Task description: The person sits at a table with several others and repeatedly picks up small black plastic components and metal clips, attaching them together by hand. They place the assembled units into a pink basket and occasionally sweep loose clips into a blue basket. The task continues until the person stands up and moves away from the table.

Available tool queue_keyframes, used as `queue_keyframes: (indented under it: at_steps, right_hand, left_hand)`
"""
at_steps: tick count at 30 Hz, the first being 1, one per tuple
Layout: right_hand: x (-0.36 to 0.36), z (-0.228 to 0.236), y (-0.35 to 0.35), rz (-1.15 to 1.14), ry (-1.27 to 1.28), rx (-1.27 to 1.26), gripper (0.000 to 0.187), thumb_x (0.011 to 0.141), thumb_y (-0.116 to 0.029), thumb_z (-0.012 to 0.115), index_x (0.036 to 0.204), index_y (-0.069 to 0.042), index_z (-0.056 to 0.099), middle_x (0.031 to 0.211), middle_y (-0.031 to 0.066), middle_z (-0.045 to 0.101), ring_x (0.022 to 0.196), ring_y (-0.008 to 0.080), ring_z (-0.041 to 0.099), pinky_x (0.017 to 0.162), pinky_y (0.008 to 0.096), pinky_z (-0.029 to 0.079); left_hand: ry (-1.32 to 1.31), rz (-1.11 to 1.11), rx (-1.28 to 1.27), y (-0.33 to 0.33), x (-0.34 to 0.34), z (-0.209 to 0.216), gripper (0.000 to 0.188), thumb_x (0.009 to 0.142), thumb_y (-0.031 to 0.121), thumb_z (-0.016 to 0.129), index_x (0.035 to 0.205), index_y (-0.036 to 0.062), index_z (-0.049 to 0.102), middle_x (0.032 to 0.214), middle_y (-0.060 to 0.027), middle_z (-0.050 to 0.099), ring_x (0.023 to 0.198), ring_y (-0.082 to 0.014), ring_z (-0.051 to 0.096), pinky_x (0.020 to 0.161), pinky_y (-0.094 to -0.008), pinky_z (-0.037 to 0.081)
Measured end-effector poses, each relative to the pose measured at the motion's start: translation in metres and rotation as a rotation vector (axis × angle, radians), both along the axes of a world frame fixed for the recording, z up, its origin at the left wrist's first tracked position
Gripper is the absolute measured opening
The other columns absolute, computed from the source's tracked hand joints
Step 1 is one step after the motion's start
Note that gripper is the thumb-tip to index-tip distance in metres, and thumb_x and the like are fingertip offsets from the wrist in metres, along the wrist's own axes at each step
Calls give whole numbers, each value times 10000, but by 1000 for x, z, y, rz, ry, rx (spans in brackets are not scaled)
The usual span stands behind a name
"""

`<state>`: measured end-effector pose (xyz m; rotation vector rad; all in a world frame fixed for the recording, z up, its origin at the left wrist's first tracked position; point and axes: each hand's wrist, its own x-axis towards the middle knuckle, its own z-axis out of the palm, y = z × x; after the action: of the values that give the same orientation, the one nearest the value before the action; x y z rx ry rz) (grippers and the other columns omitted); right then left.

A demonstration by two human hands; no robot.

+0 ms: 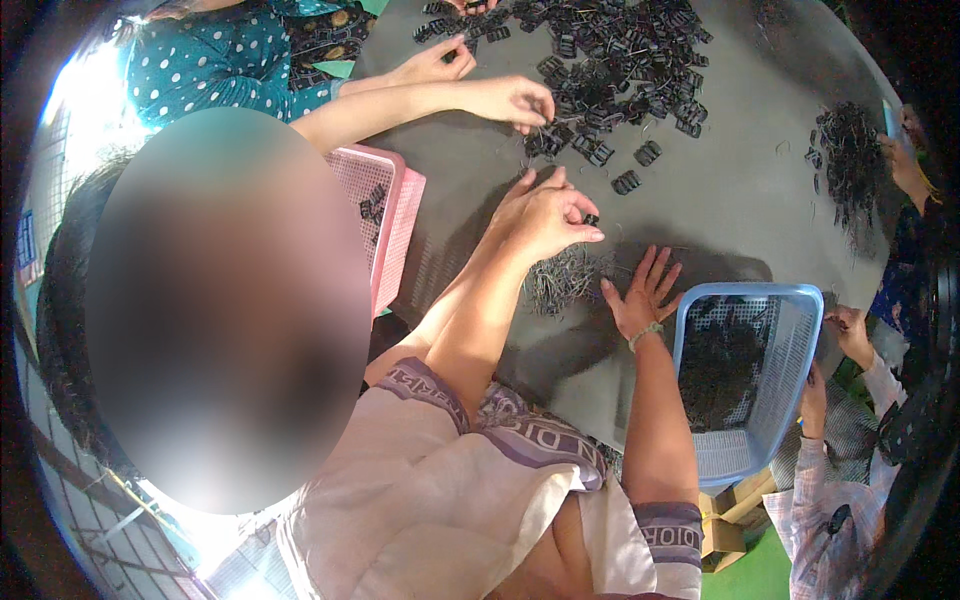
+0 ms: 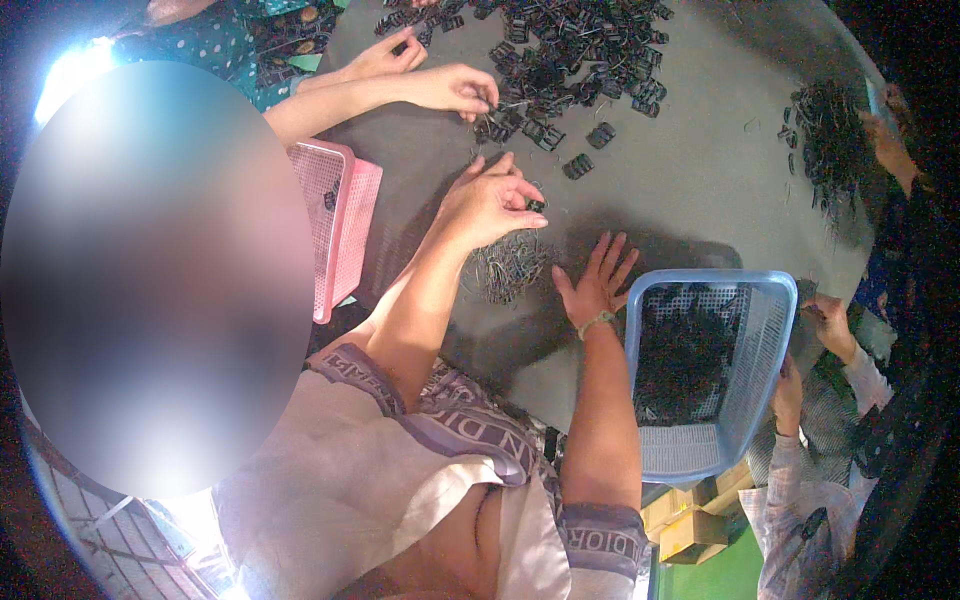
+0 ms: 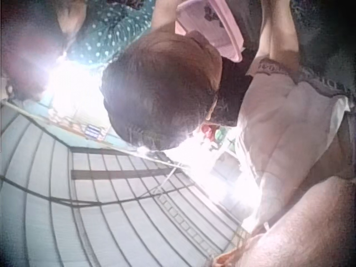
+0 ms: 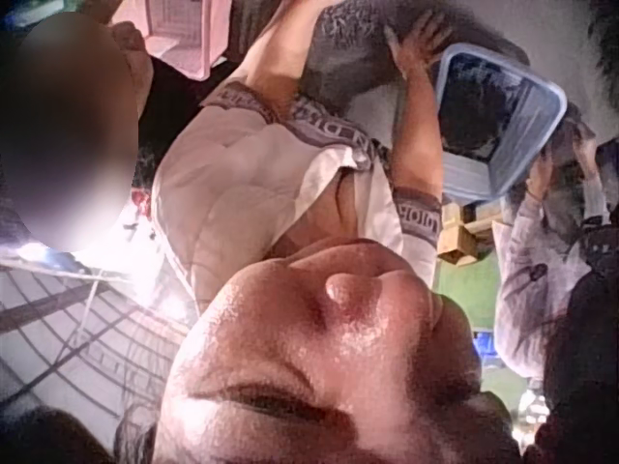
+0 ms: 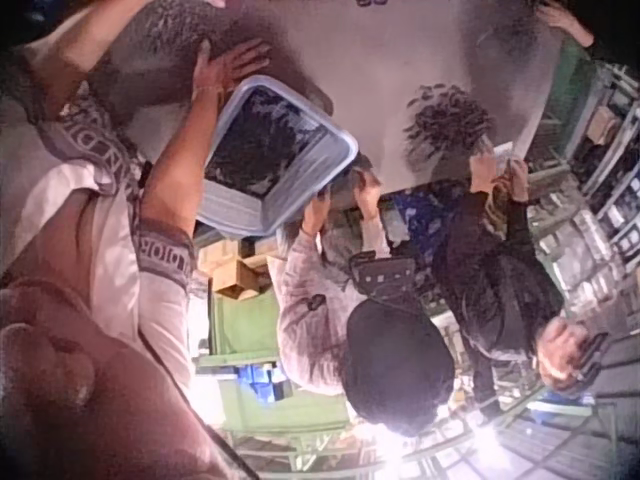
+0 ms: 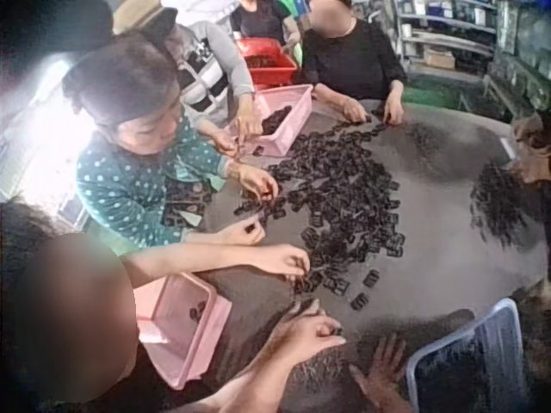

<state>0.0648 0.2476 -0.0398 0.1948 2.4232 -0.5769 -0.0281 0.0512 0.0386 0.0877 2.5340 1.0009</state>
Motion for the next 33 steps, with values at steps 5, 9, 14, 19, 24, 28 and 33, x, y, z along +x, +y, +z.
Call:
queue_keyframes:
  at_steps: [5,9,14,19,24,28,33]
  right_hand:
    - [2,-1,-2,5,2,-1,1035,772,-565,601,1484,-141,-19,1545,71,-142,1394,368,-175,990,723,141]
    - [0,-5,-1,4,46,2,1029,773,-569,598,1485,-150,-16,1545,70,-139,1395,366,-173,988,723,152]
    - [4,-1,-2,20,-21,21,1036,769,-596,584,1485,-146,-16,1545,67,-144,1396,363,-175,988,724,152]
    - [-1,-6,-1,17,36,17,1052,763,-607,584,1485,-143,-25,1544,59,-153,1394,353,-190,987,725,147]
    - [4,-5,-2,24,9,26,1064,763,-600,591,1482,-148,-51,1542,57,-161,1392,352,-194,988,724,141]
    - [2,-4,-1,16,1,37,1064,765,-596,590,1481,-156,-62,1542,55,-162,1393,355,-189,993,722,123]
    - [-2,1,-4,16,-61,13,1049,767,-616,566,1484,-166,-53,1546,58,-147,1401,343,-172,1021,682,-4]
  left_hand:
    - [23,-14,-17,-3,0,4,323,669,386,770,799,100,697,1051,-157,651,1145,-222,555,1134,-427,140]
    - [257,-25,-14,-2,-2,12,306,665,357,773,732,74,680,1078,-158,630,1194,-301,502,1125,-435,161]
    - [463,-207,-78,-9,-10,17,244,671,233,767,724,21,661,923,-95,596,1160,-286,527,1040,-440,337]
    - [244,-2,198,-16,-3,3,110,698,61,738,724,2,648,866,-41,559,949,-103,547,682,-263,476]
    - [85,745,765,-25,-1,9,141,822,73,678,906,-30,629,843,-16,639,679,-93,586,602,-247,480]
    - [377,806,-143,-76,-15,-7,165,780,82,670,878,-49,648,784,-165,668,743,-286,658,700,-369,511]
    - [457,787,-492,-110,-14,-36,252,781,67,644,1007,-35,601,971,-224,609,963,-377,578,839,-438,457]
